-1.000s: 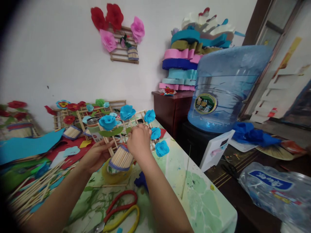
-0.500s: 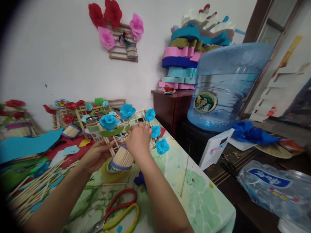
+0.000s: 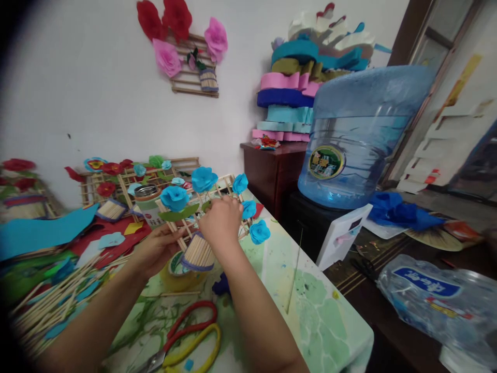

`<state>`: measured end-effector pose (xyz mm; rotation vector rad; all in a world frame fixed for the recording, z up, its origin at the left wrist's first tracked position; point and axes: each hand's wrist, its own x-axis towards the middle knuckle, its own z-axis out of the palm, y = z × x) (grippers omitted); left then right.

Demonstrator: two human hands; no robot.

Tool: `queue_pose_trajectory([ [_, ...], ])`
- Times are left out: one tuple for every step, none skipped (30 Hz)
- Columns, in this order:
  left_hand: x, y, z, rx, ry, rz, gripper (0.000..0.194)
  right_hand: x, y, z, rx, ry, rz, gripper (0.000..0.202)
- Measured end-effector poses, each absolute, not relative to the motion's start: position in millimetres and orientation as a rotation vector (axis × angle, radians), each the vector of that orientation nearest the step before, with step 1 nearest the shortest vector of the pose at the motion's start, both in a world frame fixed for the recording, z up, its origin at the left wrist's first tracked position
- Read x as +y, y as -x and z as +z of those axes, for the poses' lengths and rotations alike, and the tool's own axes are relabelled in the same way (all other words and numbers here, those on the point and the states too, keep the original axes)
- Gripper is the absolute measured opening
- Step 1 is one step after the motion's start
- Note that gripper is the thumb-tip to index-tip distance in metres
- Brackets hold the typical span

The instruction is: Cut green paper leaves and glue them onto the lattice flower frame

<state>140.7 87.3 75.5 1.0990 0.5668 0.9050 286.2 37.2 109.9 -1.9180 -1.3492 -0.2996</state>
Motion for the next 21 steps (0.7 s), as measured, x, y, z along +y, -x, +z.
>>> queue_pose_trajectory([
  [87.2, -141.2, 75.3, 0.567, -1.087, 0.901, 0.025, 36.5, -286.3, 110.5, -1.349, 1.913, -0.314, 0.014],
  [87.1, -141.5, 75.2, 0.568, -1.077, 0.899, 0.024, 35.9, -286.6, 110.9, -1.346, 1.902, -0.328, 0.014],
  [87.3, -141.5, 75.2, 0.569, -1.068, 0.902, 0.023, 35.4, -287.2, 111.2, -1.340, 1.888, -0.337, 0.013],
  [87.5, -141.2, 75.4, 0.569, -1.063, 0.905, 0.022, 35.0, -288.0, 111.4, -1.331, 1.872, -0.338, 0.013],
  [87.8, -140.9, 75.7, 0.569, -1.062, 0.909, 0.021, 34.7, -289.1, 111.5, -1.316, 1.859, -0.334, 0.012],
  [88.0, -140.5, 76.0, 0.567, -1.062, 0.910, 0.020, 34.5, -290.5, 111.6, -1.298, 1.849, -0.331, 0.012],
  [88.1, -140.2, 76.2, 0.566, -1.061, 0.911, 0.019, 34.4, -292.1, 111.7, -1.281, 1.845, -0.328, 0.012],
  [88.1, -140.1, 76.5, 0.565, -1.058, 0.911, 0.018, 34.4, -293.6, 111.7, -1.266, 1.846, -0.327, 0.013],
  [87.9, -140.2, 76.7, 0.565, -1.053, 0.911, 0.017, 34.5, -295.0, 111.7, -1.254, 1.851, -0.328, 0.014],
  [87.7, -140.5, 76.8, 0.567, -1.044, 0.911, 0.015, 34.7, -296.1, 111.6, -1.247, 1.858, -0.330, 0.015],
  [87.4, -140.9, 76.8, 0.571, -1.035, 0.911, 0.014, 35.0, -296.9, 111.5, -1.245, 1.864, -0.328, 0.016],
  [87.2, -141.2, 76.9, 0.574, -1.026, 0.911, 0.013, 35.4, -297.3, 111.3, -1.247, 1.867, -0.325, 0.016],
  [87.1, -141.3, 76.9, 0.577, -1.019, 0.911, 0.012, 35.8, -297.4, 111.0, -1.251, 1.868, -0.322, 0.016],
  [87.1, -141.3, 77.0, 0.581, -1.012, 0.914, 0.011, 36.4, -297.4, 110.6, -1.254, 1.865, -0.321, 0.016],
  [87.3, -141.0, 77.0, 0.589, -1.006, 0.920, 0.010, 36.9, -297.5, 110.3, -1.259, 1.859, -0.321, 0.016],
  [87.5, -140.6, 77.2, 0.599, -0.999, 0.927, 0.010, 37.4, -298.0, 110.0, -1.264, 1.849, -0.317, 0.016],
  [87.7, -140.1, 77.4, 0.611, -0.992, 0.933, 0.010, 37.9, -298.8, 109.8, -1.271, 1.838, -0.303, 0.016],
  [87.8, -139.8, 77.7, 0.627, -0.985, 0.938, 0.010, 38.4, -300.0, 109.8, -1.279, 1.827, -0.275, 0.017],
  [87.7, -139.6, 78.0, 0.644, -0.977, 0.942, 0.011, 38.7, -301.6, 110.0, -1.287, 1.818, -0.238, 0.019],
  [87.5, -139.7, 78.5, 0.660, -0.970, 0.945, 0.011, 38.9, -303.2, 110.3, -1.292, 1.810, -0.197, 0.021],
  [87.1, -140.1, 79.0, 0.670, -0.962, 0.945, 0.012, 38.9, -304.7, 110.7, -1.293, 1.803, -0.159, 0.023],
])
